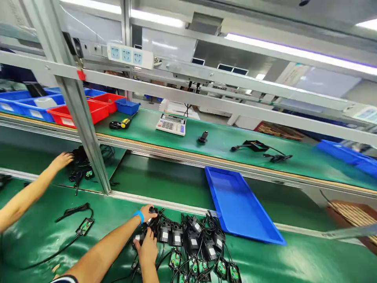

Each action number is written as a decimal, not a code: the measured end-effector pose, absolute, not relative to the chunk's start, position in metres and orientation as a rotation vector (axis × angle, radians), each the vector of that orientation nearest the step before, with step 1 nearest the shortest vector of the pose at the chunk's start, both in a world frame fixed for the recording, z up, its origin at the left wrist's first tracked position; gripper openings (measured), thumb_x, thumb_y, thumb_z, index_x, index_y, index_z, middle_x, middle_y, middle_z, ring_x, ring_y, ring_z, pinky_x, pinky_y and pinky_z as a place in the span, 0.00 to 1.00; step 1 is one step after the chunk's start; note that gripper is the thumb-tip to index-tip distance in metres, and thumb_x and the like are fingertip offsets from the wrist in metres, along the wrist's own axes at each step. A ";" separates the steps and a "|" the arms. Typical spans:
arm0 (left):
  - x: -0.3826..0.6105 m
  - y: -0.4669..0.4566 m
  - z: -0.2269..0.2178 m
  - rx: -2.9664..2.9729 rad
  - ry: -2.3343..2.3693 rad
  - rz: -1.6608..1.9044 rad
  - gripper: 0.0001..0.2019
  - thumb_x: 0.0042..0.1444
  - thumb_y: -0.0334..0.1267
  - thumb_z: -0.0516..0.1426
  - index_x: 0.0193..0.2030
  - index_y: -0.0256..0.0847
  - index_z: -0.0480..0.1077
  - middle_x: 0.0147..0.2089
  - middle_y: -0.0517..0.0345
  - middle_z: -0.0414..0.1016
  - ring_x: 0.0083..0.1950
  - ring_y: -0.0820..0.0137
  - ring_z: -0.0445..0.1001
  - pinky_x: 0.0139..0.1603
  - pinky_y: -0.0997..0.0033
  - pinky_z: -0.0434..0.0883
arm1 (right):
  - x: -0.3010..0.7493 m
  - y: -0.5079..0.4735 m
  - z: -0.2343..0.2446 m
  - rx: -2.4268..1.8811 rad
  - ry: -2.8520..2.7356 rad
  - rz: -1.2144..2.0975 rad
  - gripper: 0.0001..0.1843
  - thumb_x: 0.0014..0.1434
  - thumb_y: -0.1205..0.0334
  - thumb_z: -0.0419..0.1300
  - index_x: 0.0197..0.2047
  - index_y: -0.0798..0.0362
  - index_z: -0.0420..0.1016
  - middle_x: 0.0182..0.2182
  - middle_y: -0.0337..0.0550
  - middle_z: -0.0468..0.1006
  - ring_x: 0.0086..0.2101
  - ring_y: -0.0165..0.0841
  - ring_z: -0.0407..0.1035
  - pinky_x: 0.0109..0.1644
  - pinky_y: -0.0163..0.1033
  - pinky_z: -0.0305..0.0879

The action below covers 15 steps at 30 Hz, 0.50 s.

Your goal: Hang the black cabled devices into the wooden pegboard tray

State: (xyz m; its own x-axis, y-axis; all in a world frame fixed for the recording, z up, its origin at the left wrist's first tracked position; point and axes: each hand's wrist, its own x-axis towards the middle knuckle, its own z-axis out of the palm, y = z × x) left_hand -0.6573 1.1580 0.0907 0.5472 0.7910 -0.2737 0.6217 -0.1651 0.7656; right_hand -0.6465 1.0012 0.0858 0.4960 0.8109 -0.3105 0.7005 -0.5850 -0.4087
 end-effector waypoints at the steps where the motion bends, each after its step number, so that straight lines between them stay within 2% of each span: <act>1: -0.663 1.160 0.085 1.887 1.127 0.242 0.12 0.53 0.34 0.63 0.45 0.41 0.75 0.46 0.51 0.80 0.54 0.55 0.76 0.58 0.59 0.69 | -0.650 1.002 0.084 -2.515 -1.262 0.685 0.36 0.58 0.58 0.66 0.67 0.54 0.63 0.62 0.56 0.73 0.58 0.55 0.70 0.57 0.57 0.72; 2: -0.672 1.161 0.079 1.899 1.102 0.252 0.09 0.56 0.34 0.60 0.43 0.41 0.75 0.45 0.53 0.79 0.53 0.56 0.75 0.58 0.60 0.68 | -0.654 1.003 0.083 -2.515 -1.226 0.675 0.37 0.56 0.58 0.67 0.67 0.54 0.63 0.61 0.57 0.73 0.59 0.58 0.68 0.59 0.60 0.71; 4: -0.696 1.167 0.072 1.938 1.070 0.290 0.09 0.59 0.33 0.56 0.44 0.41 0.76 0.46 0.53 0.77 0.54 0.57 0.74 0.60 0.60 0.67 | -0.666 1.006 0.081 -2.502 -1.154 0.661 0.42 0.52 0.59 0.70 0.68 0.55 0.63 0.62 0.61 0.71 0.60 0.61 0.67 0.61 0.63 0.68; 6: -0.728 1.177 0.067 1.987 1.069 0.330 0.11 0.59 0.33 0.55 0.44 0.41 0.77 0.47 0.51 0.75 0.55 0.55 0.73 0.61 0.57 0.67 | -0.681 1.010 0.078 -2.463 -1.088 0.679 0.47 0.48 0.61 0.73 0.69 0.57 0.61 0.64 0.65 0.67 0.60 0.61 0.67 0.62 0.61 0.69; 8: -0.763 1.193 0.066 2.025 1.075 0.354 0.11 0.58 0.34 0.56 0.43 0.41 0.78 0.46 0.49 0.74 0.53 0.54 0.73 0.61 0.55 0.68 | -0.693 1.013 0.072 -2.345 -1.074 0.735 0.48 0.46 0.64 0.72 0.69 0.57 0.60 0.64 0.64 0.66 0.60 0.58 0.67 0.63 0.57 0.70; 12: -0.833 1.221 0.065 2.027 1.022 0.270 0.10 0.54 0.35 0.58 0.42 0.42 0.79 0.46 0.49 0.74 0.53 0.57 0.71 0.63 0.53 0.66 | -0.696 1.019 0.060 -1.984 -1.114 0.836 0.31 0.54 0.66 0.59 0.63 0.54 0.68 0.59 0.54 0.73 0.59 0.45 0.70 0.67 0.48 0.67; 15: -0.867 1.224 0.061 1.929 0.996 0.224 0.09 0.52 0.42 0.62 0.37 0.43 0.81 0.44 0.51 0.74 0.52 0.58 0.71 0.63 0.53 0.65 | -0.684 1.040 0.058 -1.820 -1.167 0.896 0.26 0.55 0.65 0.55 0.58 0.55 0.74 0.57 0.55 0.75 0.58 0.44 0.71 0.69 0.49 0.65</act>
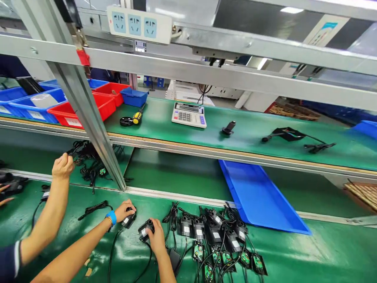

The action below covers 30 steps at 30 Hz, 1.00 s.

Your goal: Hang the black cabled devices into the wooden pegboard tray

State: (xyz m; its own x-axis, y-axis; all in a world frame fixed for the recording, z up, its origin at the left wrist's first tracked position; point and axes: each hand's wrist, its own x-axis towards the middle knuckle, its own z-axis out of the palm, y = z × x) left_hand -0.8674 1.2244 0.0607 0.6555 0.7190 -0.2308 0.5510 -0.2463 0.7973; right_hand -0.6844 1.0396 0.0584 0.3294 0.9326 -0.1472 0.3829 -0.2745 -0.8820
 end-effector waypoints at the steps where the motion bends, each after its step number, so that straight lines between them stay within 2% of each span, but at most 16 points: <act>1: -0.873 1.222 0.058 1.884 1.000 0.257 0.10 0.50 0.45 0.63 0.35 0.43 0.81 0.43 0.51 0.73 0.51 0.58 0.71 0.63 0.54 0.65 | -0.682 1.050 0.059 -1.790 -1.195 0.915 0.27 0.54 0.66 0.55 0.57 0.55 0.75 0.57 0.55 0.76 0.59 0.44 0.71 0.70 0.50 0.63; 3: -0.876 1.215 0.051 1.785 1.029 0.393 0.14 0.47 0.51 0.65 0.33 0.41 0.79 0.43 0.51 0.73 0.52 0.58 0.71 0.63 0.55 0.66 | -0.682 1.073 0.063 -1.747 -1.240 0.939 0.30 0.51 0.69 0.55 0.58 0.54 0.76 0.60 0.53 0.74 0.61 0.42 0.68 0.71 0.50 0.61; 6: -0.870 1.206 0.041 1.596 1.095 0.563 0.23 0.49 0.60 0.61 0.34 0.40 0.76 0.40 0.50 0.74 0.49 0.59 0.73 0.61 0.55 0.68 | -0.696 1.091 0.070 -1.811 -1.174 0.925 0.33 0.55 0.67 0.54 0.65 0.58 0.68 0.66 0.58 0.65 0.62 0.41 0.67 0.66 0.46 0.68; 8: -0.868 1.204 0.039 1.515 1.121 0.570 0.28 0.49 0.64 0.59 0.42 0.39 0.77 0.40 0.51 0.75 0.48 0.59 0.73 0.61 0.54 0.69 | -0.713 1.082 0.071 -1.970 -1.037 0.867 0.31 0.62 0.63 0.50 0.67 0.65 0.63 0.65 0.65 0.63 0.58 0.43 0.71 0.63 0.47 0.71; 10: -0.869 1.206 0.039 1.552 1.112 0.532 0.35 0.47 0.65 0.61 0.52 0.39 0.76 0.44 0.50 0.75 0.51 0.58 0.73 0.64 0.52 0.68 | -0.733 1.055 0.069 -2.102 -0.995 0.800 0.30 0.65 0.62 0.45 0.66 0.68 0.62 0.62 0.69 0.66 0.57 0.46 0.72 0.65 0.50 0.69; 12: -0.871 1.213 0.040 1.645 1.078 0.484 0.39 0.43 0.64 0.64 0.56 0.39 0.76 0.49 0.48 0.73 0.55 0.57 0.72 0.67 0.51 0.66 | -0.748 1.017 0.066 -2.122 -1.156 0.757 0.30 0.63 0.66 0.46 0.67 0.63 0.64 0.63 0.65 0.66 0.61 0.48 0.68 0.67 0.53 0.66; 15: -0.870 1.225 0.044 1.700 0.994 0.411 0.39 0.40 0.65 0.66 0.55 0.41 0.76 0.57 0.45 0.70 0.60 0.55 0.71 0.69 0.50 0.66 | -0.744 0.960 0.068 -2.137 -1.448 0.660 0.33 0.59 0.72 0.47 0.67 0.50 0.66 0.68 0.53 0.65 0.66 0.47 0.62 0.69 0.55 0.64; 18: -0.868 1.226 0.056 1.654 1.050 0.402 0.42 0.40 0.64 0.65 0.59 0.40 0.71 0.59 0.43 0.69 0.58 0.54 0.73 0.66 0.47 0.69 | -0.701 0.925 0.081 -2.387 -1.406 0.580 0.33 0.61 0.75 0.42 0.66 0.53 0.68 0.66 0.53 0.68 0.65 0.43 0.62 0.70 0.53 0.62; 20: -0.867 1.212 0.071 1.704 1.241 0.585 0.41 0.45 0.61 0.62 0.61 0.38 0.66 0.58 0.42 0.67 0.58 0.51 0.72 0.66 0.44 0.67 | -0.667 0.916 0.093 -2.559 -1.391 0.609 0.29 0.64 0.71 0.46 0.67 0.57 0.66 0.66 0.56 0.68 0.64 0.47 0.63 0.68 0.54 0.63; 22: -0.866 1.184 0.092 1.819 1.432 0.842 0.32 0.53 0.56 0.57 0.59 0.36 0.66 0.56 0.40 0.67 0.62 0.50 0.68 0.68 0.43 0.64 | -0.643 0.917 0.102 -2.678 -1.449 0.688 0.31 0.64 0.64 0.55 0.69 0.62 0.62 0.65 0.60 0.69 0.62 0.52 0.65 0.66 0.57 0.63; 24: -0.864 1.145 0.114 1.919 1.442 0.867 0.23 0.59 0.50 0.51 0.54 0.37 0.69 0.53 0.40 0.70 0.60 0.51 0.68 0.67 0.46 0.65 | -0.634 0.922 0.105 -2.766 -1.505 0.728 0.38 0.61 0.58 0.63 0.70 0.64 0.59 0.59 0.64 0.73 0.59 0.55 0.67 0.64 0.56 0.64; 26: -0.863 1.100 0.128 1.918 1.294 0.596 0.17 0.61 0.46 0.49 0.47 0.40 0.73 0.47 0.43 0.75 0.51 0.54 0.73 0.60 0.50 0.70 | -0.636 0.927 0.104 -2.827 -1.526 0.721 0.42 0.59 0.55 0.66 0.70 0.65 0.59 0.55 0.65 0.76 0.57 0.54 0.68 0.62 0.53 0.65; 28: -0.870 1.054 0.130 1.838 1.159 0.308 0.13 0.58 0.43 0.51 0.37 0.42 0.75 0.37 0.48 0.78 0.40 0.57 0.76 0.51 0.53 0.74 | -0.642 0.930 0.099 -2.851 -1.531 0.721 0.44 0.58 0.54 0.68 0.70 0.66 0.57 0.53 0.66 0.76 0.56 0.53 0.70 0.61 0.51 0.66; 30: -0.890 1.009 0.118 1.701 1.128 0.067 0.09 0.53 0.40 0.56 0.25 0.44 0.74 0.25 0.54 0.75 0.29 0.60 0.74 0.42 0.55 0.76 | -0.648 0.929 0.092 -2.862 -1.512 0.733 0.48 0.57 0.51 0.68 0.71 0.67 0.55 0.53 0.67 0.75 0.55 0.54 0.70 0.59 0.51 0.67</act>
